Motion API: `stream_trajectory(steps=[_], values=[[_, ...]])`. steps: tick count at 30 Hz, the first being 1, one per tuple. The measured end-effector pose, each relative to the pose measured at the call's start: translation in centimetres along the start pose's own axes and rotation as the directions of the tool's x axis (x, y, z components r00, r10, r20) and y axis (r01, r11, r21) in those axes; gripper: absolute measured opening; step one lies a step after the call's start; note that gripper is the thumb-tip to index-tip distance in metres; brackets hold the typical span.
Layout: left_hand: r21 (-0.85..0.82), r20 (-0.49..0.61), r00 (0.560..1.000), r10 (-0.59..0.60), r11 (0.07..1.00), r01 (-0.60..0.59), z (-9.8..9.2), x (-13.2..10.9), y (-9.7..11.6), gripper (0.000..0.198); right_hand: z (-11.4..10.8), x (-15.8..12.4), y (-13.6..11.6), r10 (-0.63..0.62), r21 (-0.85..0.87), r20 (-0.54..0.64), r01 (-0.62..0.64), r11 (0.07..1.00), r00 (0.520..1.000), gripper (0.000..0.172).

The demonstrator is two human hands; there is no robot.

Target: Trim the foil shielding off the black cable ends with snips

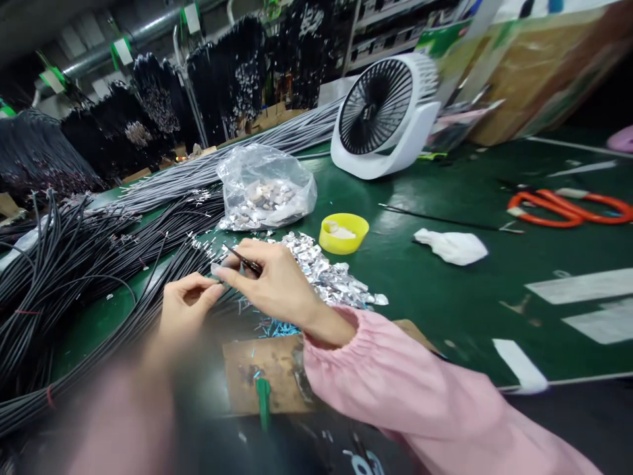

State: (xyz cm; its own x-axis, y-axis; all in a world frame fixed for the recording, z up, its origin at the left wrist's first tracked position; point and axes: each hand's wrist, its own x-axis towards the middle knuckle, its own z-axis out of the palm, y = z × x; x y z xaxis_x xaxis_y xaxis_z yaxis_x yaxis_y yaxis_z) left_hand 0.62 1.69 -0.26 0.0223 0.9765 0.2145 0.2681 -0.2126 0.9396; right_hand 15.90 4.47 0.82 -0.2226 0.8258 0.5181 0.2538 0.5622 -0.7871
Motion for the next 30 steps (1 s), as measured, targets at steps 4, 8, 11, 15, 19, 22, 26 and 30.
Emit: stream_trajectory(steps=[4,8,11,15,19,22,26,30], values=[[0.025,0.038,0.993,-0.113,0.993,0.112,0.2,0.3,-0.5,0.025,0.0,-0.5,-0.4,-0.299,-0.030,-0.071,0.297,0.954,0.952,0.014],[-0.129,0.059,0.986,-0.153,0.979,0.160,0.1,0.5,-0.5,0.026,-0.8,-0.1,0.2,-0.224,-0.226,-0.154,0.187,0.956,0.962,0.008],[-0.194,-0.014,0.993,-0.117,0.975,0.112,-0.1,0.4,0.1,0.023,-0.9,0.2,0.7,-0.189,-0.278,-0.124,0.149,0.949,0.974,0.009],[-0.155,-0.065,0.995,-0.072,0.986,0.061,-0.1,0.0,0.5,0.018,-0.2,0.0,0.6,-0.262,-0.194,-0.010,0.255,0.947,0.965,0.012],[-0.086,-0.102,0.994,-0.035,0.996,0.026,0.1,-0.1,0.3,0.016,0.2,-0.4,0.2,-0.289,-0.176,-0.014,0.283,0.943,0.957,0.012],[-0.093,-0.108,0.994,-0.034,0.995,0.024,0.2,-0.2,0.2,0.015,0.3,-0.4,0.0,-0.188,-0.083,-0.035,0.185,0.979,0.981,0.012],[-0.119,-0.102,0.993,0.063,0.990,-0.075,0.1,-0.2,0.0,0.013,0.6,-0.1,-0.1,0.225,0.255,0.079,-0.238,0.937,0.971,0.018],[0.124,-0.144,0.917,0.373,0.926,-0.357,-0.3,-0.4,-0.4,0.008,0.7,0.2,-0.3,0.441,0.454,0.293,-0.530,0.717,0.848,0.038]])
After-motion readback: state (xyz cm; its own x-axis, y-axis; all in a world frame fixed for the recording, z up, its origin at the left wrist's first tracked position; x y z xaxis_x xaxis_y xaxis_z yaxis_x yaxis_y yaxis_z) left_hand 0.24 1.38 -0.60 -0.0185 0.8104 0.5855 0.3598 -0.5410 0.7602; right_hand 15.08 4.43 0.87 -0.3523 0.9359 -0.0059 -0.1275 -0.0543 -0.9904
